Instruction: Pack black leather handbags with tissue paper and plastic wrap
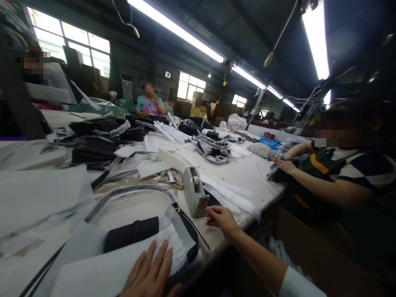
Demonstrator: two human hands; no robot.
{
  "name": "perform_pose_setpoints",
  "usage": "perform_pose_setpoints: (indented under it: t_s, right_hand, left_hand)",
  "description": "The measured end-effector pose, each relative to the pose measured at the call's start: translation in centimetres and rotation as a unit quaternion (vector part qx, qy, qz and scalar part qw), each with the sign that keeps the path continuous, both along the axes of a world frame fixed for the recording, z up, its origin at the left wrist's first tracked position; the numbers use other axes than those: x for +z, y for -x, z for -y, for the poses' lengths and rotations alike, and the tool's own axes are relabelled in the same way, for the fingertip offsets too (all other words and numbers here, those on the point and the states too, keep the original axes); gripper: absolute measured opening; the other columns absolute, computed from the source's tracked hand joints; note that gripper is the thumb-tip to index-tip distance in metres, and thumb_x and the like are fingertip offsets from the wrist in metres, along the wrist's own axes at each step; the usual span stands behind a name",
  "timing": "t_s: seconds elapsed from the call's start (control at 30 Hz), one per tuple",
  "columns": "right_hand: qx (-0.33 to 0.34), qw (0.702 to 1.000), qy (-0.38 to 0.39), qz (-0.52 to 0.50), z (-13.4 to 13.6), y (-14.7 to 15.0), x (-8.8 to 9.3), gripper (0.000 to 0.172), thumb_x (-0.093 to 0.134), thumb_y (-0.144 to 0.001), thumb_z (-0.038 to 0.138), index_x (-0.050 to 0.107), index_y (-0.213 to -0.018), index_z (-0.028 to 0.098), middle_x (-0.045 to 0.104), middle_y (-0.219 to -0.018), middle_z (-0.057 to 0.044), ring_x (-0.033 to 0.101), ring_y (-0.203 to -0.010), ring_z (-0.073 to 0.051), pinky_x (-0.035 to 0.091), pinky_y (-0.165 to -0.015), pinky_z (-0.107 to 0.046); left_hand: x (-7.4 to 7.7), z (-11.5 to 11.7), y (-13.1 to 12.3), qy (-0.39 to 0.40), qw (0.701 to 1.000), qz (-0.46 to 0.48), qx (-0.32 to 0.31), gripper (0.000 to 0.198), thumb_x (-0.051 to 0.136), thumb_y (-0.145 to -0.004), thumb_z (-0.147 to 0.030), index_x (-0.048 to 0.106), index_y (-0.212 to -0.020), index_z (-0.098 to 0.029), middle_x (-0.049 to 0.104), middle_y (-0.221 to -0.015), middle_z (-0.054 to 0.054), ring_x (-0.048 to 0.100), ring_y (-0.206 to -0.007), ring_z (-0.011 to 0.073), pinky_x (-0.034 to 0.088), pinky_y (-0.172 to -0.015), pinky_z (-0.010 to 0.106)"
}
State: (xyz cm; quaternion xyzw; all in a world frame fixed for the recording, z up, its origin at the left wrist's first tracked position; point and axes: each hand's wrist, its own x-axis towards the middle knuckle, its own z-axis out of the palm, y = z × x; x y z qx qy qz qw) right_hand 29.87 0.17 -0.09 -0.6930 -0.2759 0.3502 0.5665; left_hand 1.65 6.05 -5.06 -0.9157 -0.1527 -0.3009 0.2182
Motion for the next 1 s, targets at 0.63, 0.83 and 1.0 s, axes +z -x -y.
perform_pose_setpoints:
  t_s: [0.63, 0.83, 1.0]
  right_hand:
    - [0.675, 0.586, 0.071, 0.443, -8.4, 6.7, 10.9, 0.015, 0.065, -0.085, 0.030, 0.072, -0.079, 0.018, 0.066, -0.070, 0.000, 0.056, -0.060, -0.010, 0.037, -0.055, -0.019]
    - [0.681, 0.576, 0.112, 0.439, -9.1, 6.4, 11.4, 0.011, 0.067, -0.084, 0.027, 0.073, -0.079, 0.020, 0.068, -0.069, 0.001, 0.058, -0.059, -0.010, 0.035, -0.053, -0.020]
    - [0.709, 0.503, 0.096, 0.485, -10.9, 7.9, 10.0, 0.008, 0.068, -0.081, 0.027, 0.074, -0.080, 0.021, 0.073, -0.074, -0.001, 0.061, -0.064, -0.014, 0.035, -0.055, -0.024]
  left_hand:
    - [0.4, 0.9, 0.0, 0.088, 0.996, 0.017, 0.027, 0.053, 0.051, -0.091, -0.056, 0.058, -0.129, -0.020, 0.063, -0.133, 0.006, 0.059, -0.120, 0.0269, 0.036, -0.108, 0.035]
    - [0.2, 0.8, -0.2, 0.070, 0.997, 0.027, 0.024, 0.047, 0.048, -0.094, -0.053, 0.061, -0.125, -0.020, 0.065, -0.130, 0.007, 0.061, -0.116, 0.0275, 0.026, -0.115, 0.040]
    - [0.2, 0.9, -0.1, 0.093, 0.995, 0.037, 0.023, 0.040, 0.041, -0.098, -0.036, 0.059, -0.129, -0.018, 0.064, -0.131, 0.010, 0.061, -0.118, 0.0265, 0.019, -0.119, 0.041]
